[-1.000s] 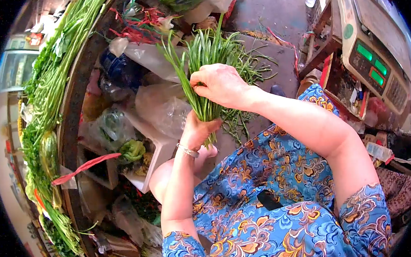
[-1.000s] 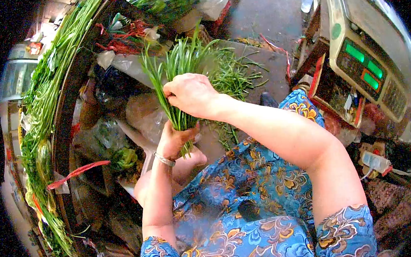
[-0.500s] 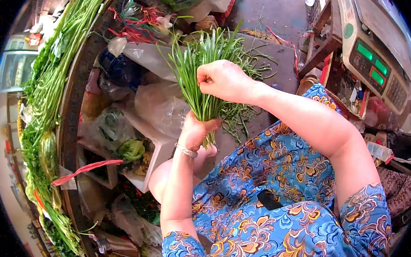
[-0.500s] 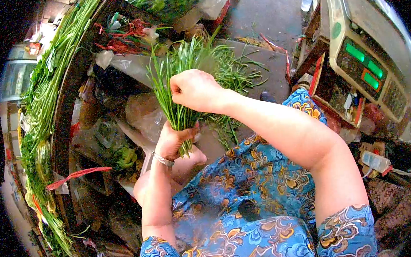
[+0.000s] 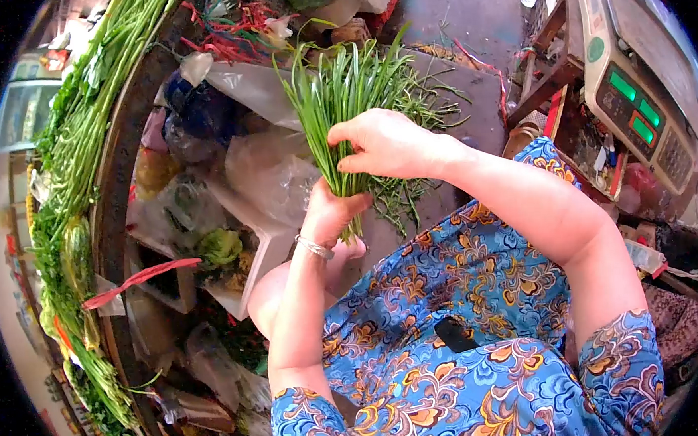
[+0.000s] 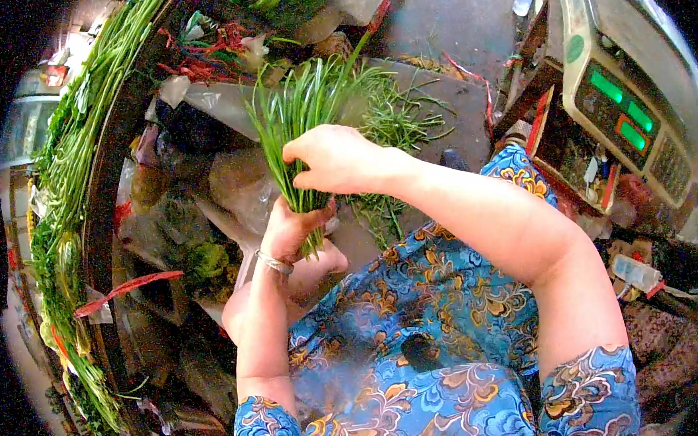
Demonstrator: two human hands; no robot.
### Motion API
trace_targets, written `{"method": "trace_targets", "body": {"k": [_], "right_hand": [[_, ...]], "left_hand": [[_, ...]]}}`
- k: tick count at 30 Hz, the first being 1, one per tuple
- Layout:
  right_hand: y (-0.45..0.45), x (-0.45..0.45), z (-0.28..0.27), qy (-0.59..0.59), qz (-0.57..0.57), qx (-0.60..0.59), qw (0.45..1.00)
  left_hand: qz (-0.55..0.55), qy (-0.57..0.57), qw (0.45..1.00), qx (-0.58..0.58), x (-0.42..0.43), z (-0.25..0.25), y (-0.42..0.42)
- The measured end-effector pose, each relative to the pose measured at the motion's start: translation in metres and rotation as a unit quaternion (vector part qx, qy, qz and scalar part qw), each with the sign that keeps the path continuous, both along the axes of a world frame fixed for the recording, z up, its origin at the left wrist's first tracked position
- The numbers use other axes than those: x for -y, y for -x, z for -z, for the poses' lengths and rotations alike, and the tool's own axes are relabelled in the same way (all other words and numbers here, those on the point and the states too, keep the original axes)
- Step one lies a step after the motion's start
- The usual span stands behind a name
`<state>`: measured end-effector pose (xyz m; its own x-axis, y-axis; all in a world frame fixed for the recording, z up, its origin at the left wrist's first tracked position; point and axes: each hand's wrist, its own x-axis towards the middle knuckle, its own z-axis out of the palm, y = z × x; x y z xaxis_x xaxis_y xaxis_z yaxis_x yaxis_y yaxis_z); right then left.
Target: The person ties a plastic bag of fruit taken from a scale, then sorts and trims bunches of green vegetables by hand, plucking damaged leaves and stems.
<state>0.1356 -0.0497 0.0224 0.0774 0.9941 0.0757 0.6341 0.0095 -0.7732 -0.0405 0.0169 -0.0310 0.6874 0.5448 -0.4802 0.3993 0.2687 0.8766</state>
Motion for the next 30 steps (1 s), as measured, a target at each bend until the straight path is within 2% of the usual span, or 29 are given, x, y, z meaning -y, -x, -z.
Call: {"method": "trace_targets", "body": {"k": [4, 8, 12, 18, 20, 30], "right_hand": [[0.004, 0.003, 0.002, -0.007, -0.04, -0.016, 0.999], [0.011, 0.004, 0.005, -0.027, -0.033, 0.05, 0.998], [0.014, 0.003, 0.009, -0.052, -0.035, 0.059, 0.996], [0.017, 0.007, 0.012, -0.098, -0.042, 0.034, 0.994], [0.016, 0.007, 0.012, -0.127, -0.047, 0.021, 0.991], [0.021, 0.008, 0.008, -0.111, -0.085, -0.016, 0.99]], "left_hand": [[-0.003, -0.029, 1.0, -0.011, -0.003, 0.004, 0.001], [-0.009, -0.051, 0.998, -0.036, -0.002, 0.003, 0.0], [-0.016, -0.066, 0.997, -0.042, -0.002, 0.008, -0.001], [-0.016, 0.004, 0.999, -0.027, -0.005, -0.002, -0.003], [-0.017, 0.038, 0.999, 0.015, -0.008, -0.004, -0.002], [-0.043, 0.057, 0.997, 0.02, -0.009, -0.004, -0.001]]}}
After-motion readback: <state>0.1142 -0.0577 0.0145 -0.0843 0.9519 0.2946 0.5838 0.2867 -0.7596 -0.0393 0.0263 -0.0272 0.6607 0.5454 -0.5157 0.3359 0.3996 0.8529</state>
